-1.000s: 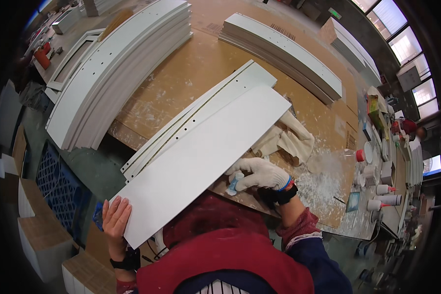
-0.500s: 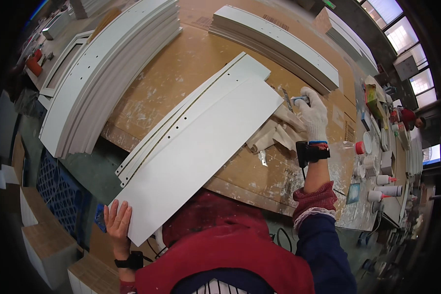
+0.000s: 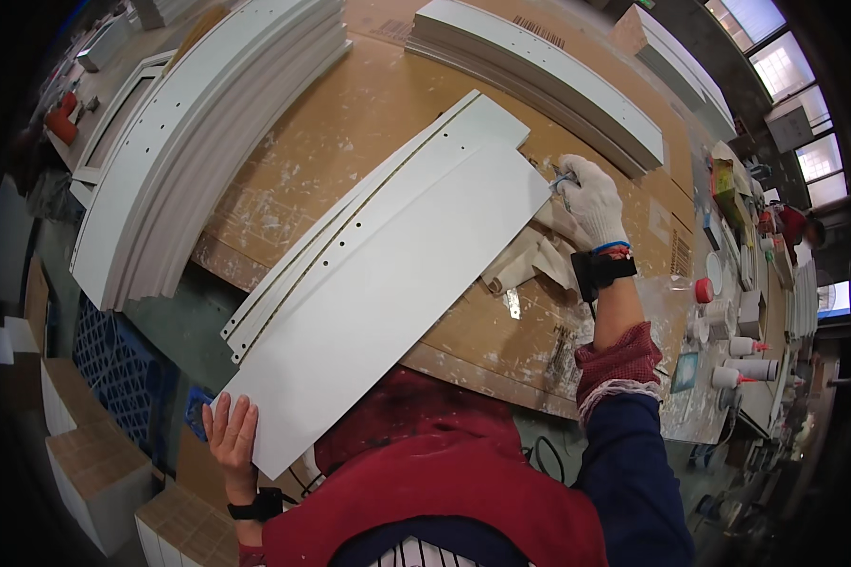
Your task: The person wipes the surface of white rectangular panels with a cloth. They handle the panels one at a time, turning them over to clean both sides and edges. The person also uses a small tool to scrape or clean specific spots on the panels.
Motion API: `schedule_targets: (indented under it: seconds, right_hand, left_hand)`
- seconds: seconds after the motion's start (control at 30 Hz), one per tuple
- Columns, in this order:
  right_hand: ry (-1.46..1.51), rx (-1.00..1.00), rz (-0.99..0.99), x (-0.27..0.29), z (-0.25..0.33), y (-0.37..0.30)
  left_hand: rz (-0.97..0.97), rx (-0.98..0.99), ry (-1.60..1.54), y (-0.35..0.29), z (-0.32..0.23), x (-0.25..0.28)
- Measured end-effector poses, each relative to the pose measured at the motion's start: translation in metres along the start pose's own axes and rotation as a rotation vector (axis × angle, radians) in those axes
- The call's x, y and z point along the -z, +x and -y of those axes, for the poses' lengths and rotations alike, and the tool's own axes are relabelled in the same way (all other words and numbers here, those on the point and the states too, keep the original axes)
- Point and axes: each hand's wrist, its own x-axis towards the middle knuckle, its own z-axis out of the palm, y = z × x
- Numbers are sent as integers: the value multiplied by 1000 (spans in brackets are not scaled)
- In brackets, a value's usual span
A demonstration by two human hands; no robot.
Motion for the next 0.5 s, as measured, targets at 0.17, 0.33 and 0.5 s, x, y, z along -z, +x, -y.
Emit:
schedule_targets:
  seconds: [0.17, 0.33, 0.5]
  right_hand:
    - [-15, -42, 25, 4, -7, 2]
    - [-133, 45, -62, -5, 7, 6]
    - [624, -82, 79, 0, 27, -9]
  left_hand:
    - [4, 1, -6, 3, -2, -4]
    - [-25, 47, -10, 0, -10, 2]
    - [6, 25, -31, 20, -11, 11]
